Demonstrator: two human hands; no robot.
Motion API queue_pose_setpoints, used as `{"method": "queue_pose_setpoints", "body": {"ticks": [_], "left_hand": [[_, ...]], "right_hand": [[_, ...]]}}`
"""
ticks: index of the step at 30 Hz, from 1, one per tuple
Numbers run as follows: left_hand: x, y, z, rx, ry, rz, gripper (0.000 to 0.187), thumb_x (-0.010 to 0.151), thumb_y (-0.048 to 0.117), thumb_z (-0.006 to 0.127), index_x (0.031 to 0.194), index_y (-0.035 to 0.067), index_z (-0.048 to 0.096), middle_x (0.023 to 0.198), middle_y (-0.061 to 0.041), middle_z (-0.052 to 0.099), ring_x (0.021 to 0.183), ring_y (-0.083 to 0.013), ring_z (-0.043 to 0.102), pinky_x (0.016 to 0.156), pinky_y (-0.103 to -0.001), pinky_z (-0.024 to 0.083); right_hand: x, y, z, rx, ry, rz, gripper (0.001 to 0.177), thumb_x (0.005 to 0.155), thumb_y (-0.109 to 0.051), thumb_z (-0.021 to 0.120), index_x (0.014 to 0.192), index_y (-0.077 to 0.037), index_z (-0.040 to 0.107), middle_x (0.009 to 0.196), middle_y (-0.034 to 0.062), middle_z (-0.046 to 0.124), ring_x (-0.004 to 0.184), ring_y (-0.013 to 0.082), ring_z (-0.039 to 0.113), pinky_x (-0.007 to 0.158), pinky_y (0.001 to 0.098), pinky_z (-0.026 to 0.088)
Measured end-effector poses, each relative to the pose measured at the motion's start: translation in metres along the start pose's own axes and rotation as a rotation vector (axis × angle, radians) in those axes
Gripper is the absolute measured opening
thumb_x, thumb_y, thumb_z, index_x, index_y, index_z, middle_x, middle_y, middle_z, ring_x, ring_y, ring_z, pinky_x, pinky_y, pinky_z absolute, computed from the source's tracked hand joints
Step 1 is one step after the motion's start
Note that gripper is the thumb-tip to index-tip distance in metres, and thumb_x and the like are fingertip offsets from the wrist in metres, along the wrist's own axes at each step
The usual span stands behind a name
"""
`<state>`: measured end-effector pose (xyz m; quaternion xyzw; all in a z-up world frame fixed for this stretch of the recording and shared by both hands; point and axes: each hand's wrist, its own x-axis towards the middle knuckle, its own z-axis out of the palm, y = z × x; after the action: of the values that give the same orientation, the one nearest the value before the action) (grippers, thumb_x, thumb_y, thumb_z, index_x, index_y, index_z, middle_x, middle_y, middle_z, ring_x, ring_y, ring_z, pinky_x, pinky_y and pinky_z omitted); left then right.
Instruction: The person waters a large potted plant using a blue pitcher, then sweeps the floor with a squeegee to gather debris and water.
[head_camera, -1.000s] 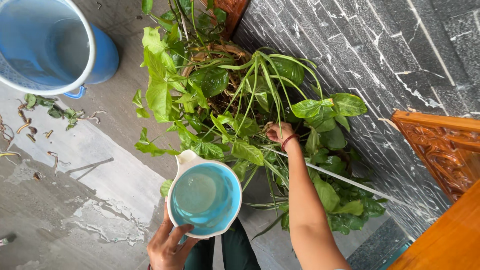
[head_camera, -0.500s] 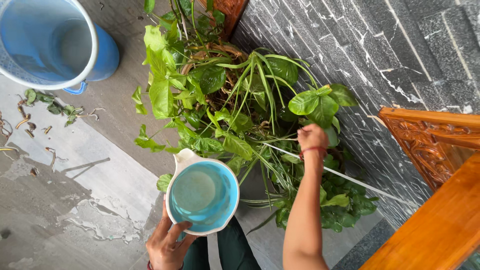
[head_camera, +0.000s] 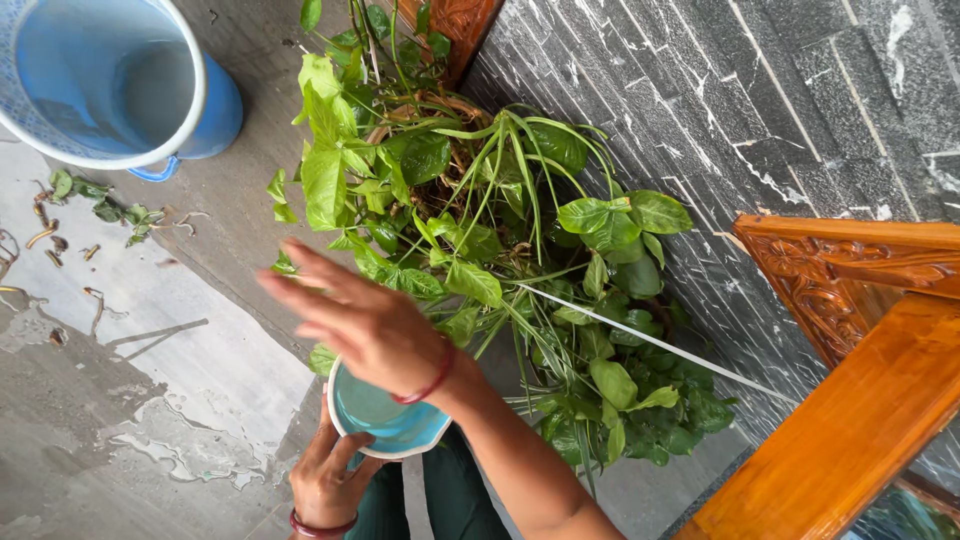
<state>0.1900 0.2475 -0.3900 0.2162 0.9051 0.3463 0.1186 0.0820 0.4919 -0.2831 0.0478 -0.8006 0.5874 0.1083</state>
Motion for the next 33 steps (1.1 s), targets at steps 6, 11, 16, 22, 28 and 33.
{"method": "queue_pose_setpoints", "body": {"ticks": [6,11,16,22,28,33], "left_hand": [[-0.002,-0.001,-0.006,-0.001,-0.035,-0.080,0.042,0.048,0.030,0.096,0.079,0.014,0.072,0.138,-0.026,0.061,0.097,-0.0314,0.075,0.066,-0.035,0.062],[0.001,-0.008,-0.003,-0.025,0.008,-0.033,0.042,0.049,0.028,0.096,0.080,0.013,0.071,0.137,-0.027,0.061,0.102,-0.0325,0.074,0.069,-0.035,0.062],[-0.001,-0.018,0.005,-0.034,-0.004,-0.020,0.042,0.049,0.022,0.095,0.082,0.011,0.071,0.138,-0.030,0.058,0.112,-0.0385,0.070,0.074,-0.037,0.063],[0.000,-0.026,0.015,-0.039,-0.057,-0.032,0.043,0.046,0.022,0.097,0.080,0.011,0.073,0.139,-0.032,0.056,0.108,-0.0372,0.070,0.072,-0.038,0.062],[-0.001,-0.018,0.024,-0.086,-0.028,-0.042,0.043,0.047,0.021,0.095,0.081,0.011,0.073,0.140,-0.030,0.056,0.113,-0.0380,0.068,0.077,-0.039,0.063],[-0.004,-0.014,0.025,-0.094,-0.043,-0.043,0.042,0.047,0.019,0.096,0.081,0.010,0.073,0.140,-0.031,0.055,0.115,-0.0390,0.067,0.077,-0.039,0.063]], "right_hand": [[-0.147,0.136,-0.091,-0.065,0.113,0.705,0.014,0.095,0.000,0.064,0.102,-0.004,0.075,0.089,0.0081,0.078,0.079,0.0158,0.074,0.070,0.0269,0.060],[-0.246,0.297,-0.140,-0.592,0.061,1.035,0.015,0.095,-0.013,0.069,0.105,-0.013,0.080,0.094,0.0103,0.078,0.082,0.0236,0.074,0.074,0.0358,0.057],[-0.244,0.407,-0.083,-0.825,-0.064,0.690,0.023,0.085,-0.001,0.066,0.100,-0.012,0.081,0.101,0.0127,0.077,0.097,0.0308,0.071,0.090,0.0397,0.057],[-0.221,0.444,-0.041,-1.111,-0.272,0.744,0.029,0.083,-0.007,0.065,0.107,-0.015,0.079,0.117,0.0102,0.071,0.117,0.0336,0.057,0.105,0.0509,0.037],[-0.205,0.428,-0.047,-0.990,-0.252,0.866,0.022,0.083,-0.010,0.069,0.102,-0.009,0.078,0.117,0.0161,0.068,0.118,0.0363,0.053,0.106,0.0448,0.040],[-0.225,0.456,-0.053,-0.782,-0.021,0.732,0.014,0.079,-0.011,0.074,0.091,-0.005,0.077,0.104,0.0192,0.071,0.107,0.0348,0.060,0.101,0.0446,0.042]]}}
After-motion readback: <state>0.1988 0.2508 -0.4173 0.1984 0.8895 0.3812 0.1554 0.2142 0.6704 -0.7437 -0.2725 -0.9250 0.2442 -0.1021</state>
